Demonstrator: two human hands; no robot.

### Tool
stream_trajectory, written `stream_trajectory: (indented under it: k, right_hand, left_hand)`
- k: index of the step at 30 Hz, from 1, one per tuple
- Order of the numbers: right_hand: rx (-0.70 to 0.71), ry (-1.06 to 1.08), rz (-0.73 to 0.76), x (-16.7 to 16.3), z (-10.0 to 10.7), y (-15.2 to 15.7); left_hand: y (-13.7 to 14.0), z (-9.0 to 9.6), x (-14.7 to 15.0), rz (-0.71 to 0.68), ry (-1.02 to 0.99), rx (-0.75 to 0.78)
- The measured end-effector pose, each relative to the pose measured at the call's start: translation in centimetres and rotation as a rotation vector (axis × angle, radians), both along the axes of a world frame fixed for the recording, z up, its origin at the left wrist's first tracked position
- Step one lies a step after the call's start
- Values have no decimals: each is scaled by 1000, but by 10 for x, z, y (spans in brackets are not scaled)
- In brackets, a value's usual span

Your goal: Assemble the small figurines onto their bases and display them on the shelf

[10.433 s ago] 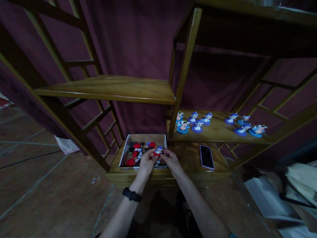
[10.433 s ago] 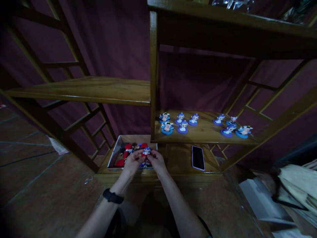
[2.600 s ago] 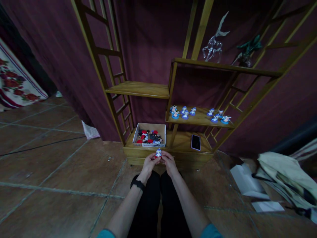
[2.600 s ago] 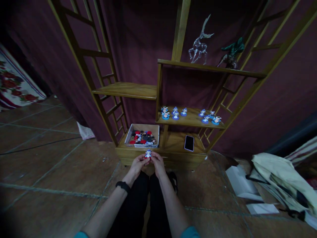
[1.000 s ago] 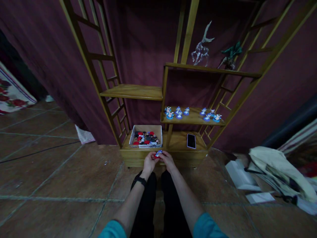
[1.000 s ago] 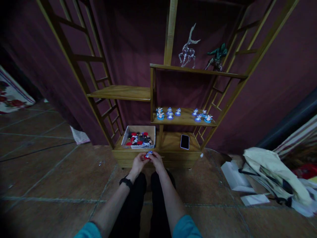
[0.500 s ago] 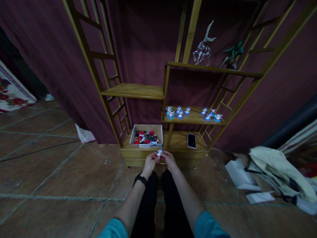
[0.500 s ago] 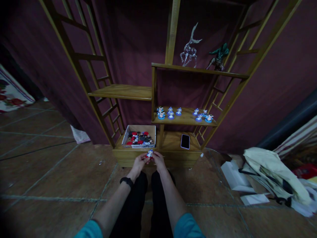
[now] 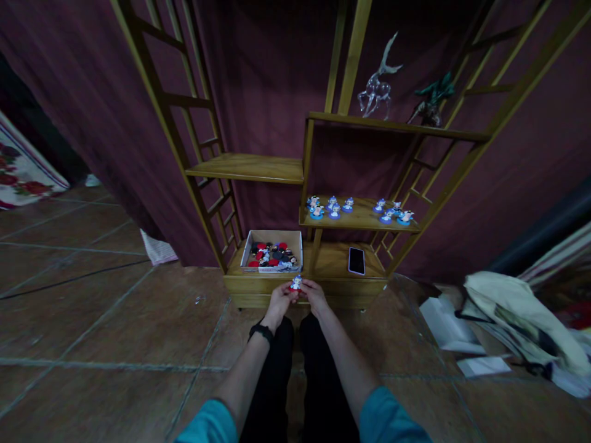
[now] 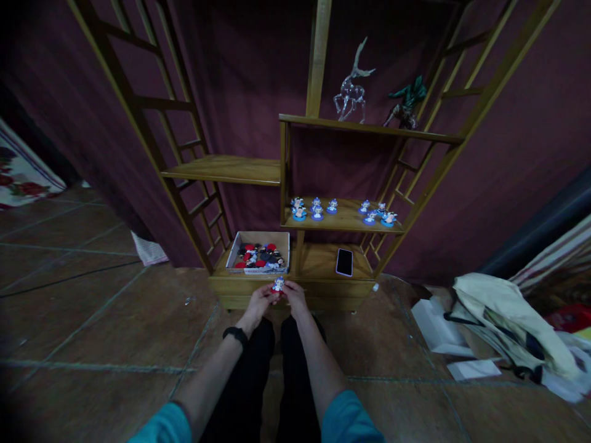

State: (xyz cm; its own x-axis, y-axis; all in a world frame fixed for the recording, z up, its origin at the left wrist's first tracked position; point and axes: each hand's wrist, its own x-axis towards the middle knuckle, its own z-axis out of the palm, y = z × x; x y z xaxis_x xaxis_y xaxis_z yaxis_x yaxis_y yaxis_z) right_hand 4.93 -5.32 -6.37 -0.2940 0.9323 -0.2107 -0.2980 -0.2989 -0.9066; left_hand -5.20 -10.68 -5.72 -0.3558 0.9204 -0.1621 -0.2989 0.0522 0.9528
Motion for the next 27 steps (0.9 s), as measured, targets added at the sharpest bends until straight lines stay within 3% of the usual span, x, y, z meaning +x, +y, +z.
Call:
stream_trajectory:
  k: [9, 15, 20, 27]
  right_hand:
    - [37, -15, 9, 5, 11, -8]
    - [213, -80, 23, 0, 18, -13]
    - [265, -218, -67, -4, 13, -10]
    - [295, -313, -86, -4, 4, -7]
  left_hand:
    - [-5, 7, 1, -52, -24, 23]
    - [-4, 3, 1, -22, 21, 31]
    - [-2, -1, 0, -72, 112, 62]
    - [-1, 5, 2, -81, 127, 51]
